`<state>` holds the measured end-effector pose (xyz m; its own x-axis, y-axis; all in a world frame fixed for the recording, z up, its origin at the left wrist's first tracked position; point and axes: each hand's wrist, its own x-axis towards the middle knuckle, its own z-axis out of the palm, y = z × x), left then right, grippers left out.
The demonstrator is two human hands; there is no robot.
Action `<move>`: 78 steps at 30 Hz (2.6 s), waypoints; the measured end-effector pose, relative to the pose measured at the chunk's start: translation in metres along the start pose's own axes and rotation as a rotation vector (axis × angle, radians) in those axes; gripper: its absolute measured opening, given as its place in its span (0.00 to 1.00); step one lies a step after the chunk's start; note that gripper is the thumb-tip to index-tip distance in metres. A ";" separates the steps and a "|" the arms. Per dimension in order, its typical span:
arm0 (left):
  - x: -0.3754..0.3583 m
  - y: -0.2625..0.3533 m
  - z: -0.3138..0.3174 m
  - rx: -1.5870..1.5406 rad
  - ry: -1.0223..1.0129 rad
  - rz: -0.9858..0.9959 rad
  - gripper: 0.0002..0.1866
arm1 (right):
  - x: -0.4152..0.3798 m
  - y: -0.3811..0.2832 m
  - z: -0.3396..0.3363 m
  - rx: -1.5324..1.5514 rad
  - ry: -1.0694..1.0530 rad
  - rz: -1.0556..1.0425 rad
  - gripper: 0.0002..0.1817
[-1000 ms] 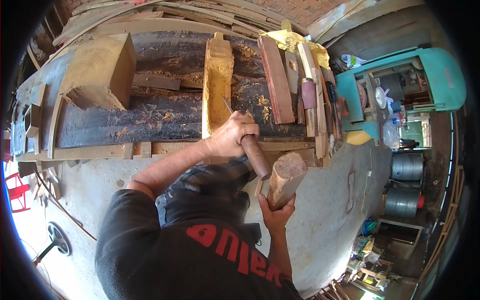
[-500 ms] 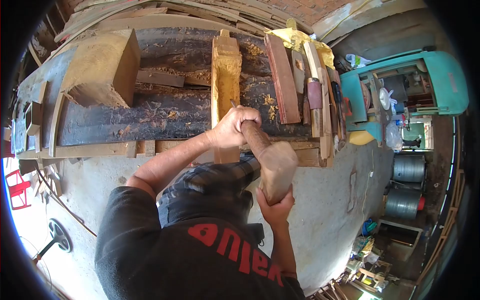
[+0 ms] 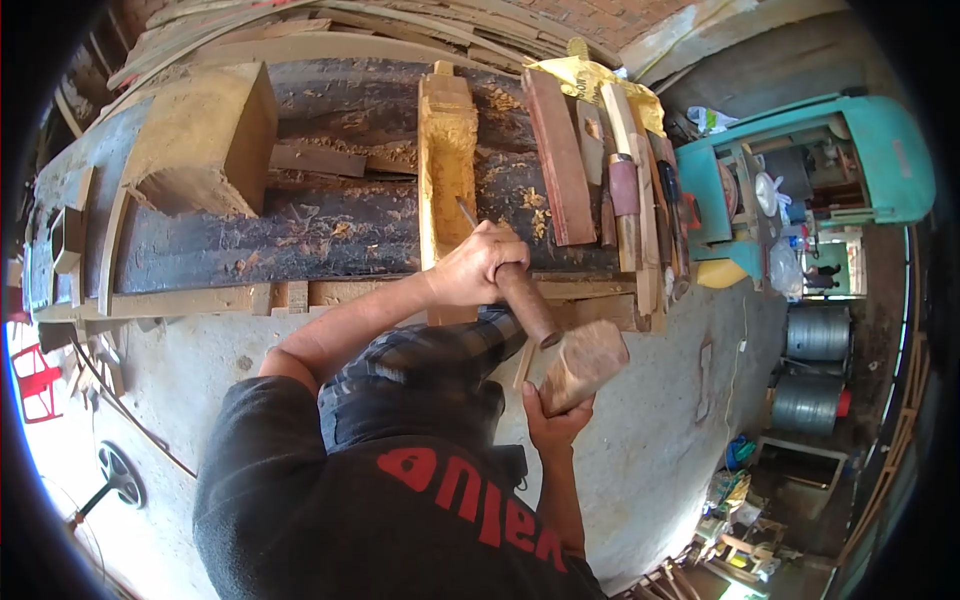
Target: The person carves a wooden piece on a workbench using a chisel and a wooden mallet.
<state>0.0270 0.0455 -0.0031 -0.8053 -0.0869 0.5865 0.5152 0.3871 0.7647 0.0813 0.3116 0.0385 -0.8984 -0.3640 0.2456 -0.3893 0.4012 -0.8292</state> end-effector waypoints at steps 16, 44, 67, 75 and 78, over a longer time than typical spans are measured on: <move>-0.004 -0.010 0.003 0.244 -0.113 -0.045 0.12 | -0.006 0.003 -0.001 -0.038 0.045 0.080 0.20; 0.011 -0.010 0.009 0.253 -0.013 -0.131 0.14 | 0.000 -0.040 -0.035 0.006 -0.110 0.036 0.24; 0.016 0.006 0.002 -0.035 -0.007 -0.123 0.13 | 0.022 -0.035 -0.026 0.098 -0.163 -0.345 0.19; 0.007 0.005 0.009 0.057 -0.056 -0.089 0.15 | -0.003 0.009 -0.016 0.055 0.045 0.112 0.34; 0.003 0.001 0.011 0.061 -0.076 -0.068 0.14 | 0.008 0.010 -0.024 0.219 -0.222 -0.362 0.34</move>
<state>0.0220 0.0557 -0.0034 -0.8591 -0.0460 0.5098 0.4413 0.4380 0.7832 0.0652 0.3329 0.0437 -0.6387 -0.6279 0.4448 -0.5955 0.0373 -0.8025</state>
